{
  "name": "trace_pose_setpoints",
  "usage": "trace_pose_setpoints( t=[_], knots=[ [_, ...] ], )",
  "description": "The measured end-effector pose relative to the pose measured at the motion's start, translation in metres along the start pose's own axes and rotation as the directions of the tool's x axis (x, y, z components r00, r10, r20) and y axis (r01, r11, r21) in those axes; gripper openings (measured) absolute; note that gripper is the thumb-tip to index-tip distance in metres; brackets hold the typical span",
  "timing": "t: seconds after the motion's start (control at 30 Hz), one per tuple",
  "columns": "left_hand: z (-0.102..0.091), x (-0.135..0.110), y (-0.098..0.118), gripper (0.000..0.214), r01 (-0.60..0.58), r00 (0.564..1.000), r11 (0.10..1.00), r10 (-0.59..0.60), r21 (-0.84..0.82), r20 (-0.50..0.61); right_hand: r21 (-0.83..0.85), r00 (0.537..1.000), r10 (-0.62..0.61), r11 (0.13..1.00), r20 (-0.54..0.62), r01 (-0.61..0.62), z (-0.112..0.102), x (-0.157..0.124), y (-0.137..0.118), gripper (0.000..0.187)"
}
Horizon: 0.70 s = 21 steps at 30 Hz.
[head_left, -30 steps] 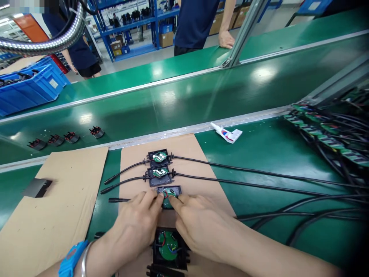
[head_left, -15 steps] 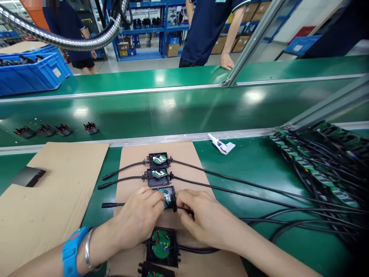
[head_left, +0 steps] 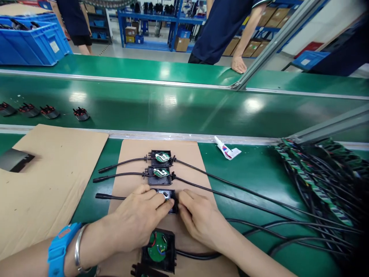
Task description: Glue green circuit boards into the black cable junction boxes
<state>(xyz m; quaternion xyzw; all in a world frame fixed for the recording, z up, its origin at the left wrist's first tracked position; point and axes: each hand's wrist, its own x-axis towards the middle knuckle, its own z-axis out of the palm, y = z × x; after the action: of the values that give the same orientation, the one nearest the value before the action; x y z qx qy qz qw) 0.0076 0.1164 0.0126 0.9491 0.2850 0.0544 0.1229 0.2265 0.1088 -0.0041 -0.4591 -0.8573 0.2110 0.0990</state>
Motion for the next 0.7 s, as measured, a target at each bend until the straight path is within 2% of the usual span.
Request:
trace_pose_setpoints(
  t=[0.17,0.27,0.37,0.47,0.6,0.7],
  knots=[
    [0.002,0.007,0.007,0.034,0.039,0.999,0.999,-0.039,0.012,0.023,-0.198,0.996,0.003,0.980,0.088,0.014,0.000,0.007,-0.005,0.016],
    [0.002,0.007,0.007,0.043,0.044,0.999,0.999,-0.044,0.007,0.014,-0.221,0.998,-0.006,0.975,0.063,0.020,-0.001,0.005,-0.006,0.016],
    [0.002,0.005,0.005,0.062,0.037,0.999,0.999,-0.037,0.000,0.017,-0.178,0.998,-0.052,0.983,-0.046,0.043,-0.003,0.001,-0.003,0.018],
    [0.003,0.004,0.005,0.062,0.020,1.000,0.999,-0.021,0.041,0.018,-0.060,0.988,-0.036,0.998,-0.151,0.027,0.000,-0.001,0.001,0.018],
    [0.004,0.008,0.009,0.044,0.019,0.999,0.997,-0.021,0.070,0.026,0.068,0.984,-0.014,0.997,-0.180,0.026,0.009,-0.001,0.002,0.018],
    [0.001,0.007,0.015,0.048,0.041,0.999,0.998,-0.042,0.037,0.034,0.075,0.988,-0.021,0.997,-0.151,0.032,0.005,-0.004,-0.002,0.021]
  ],
)
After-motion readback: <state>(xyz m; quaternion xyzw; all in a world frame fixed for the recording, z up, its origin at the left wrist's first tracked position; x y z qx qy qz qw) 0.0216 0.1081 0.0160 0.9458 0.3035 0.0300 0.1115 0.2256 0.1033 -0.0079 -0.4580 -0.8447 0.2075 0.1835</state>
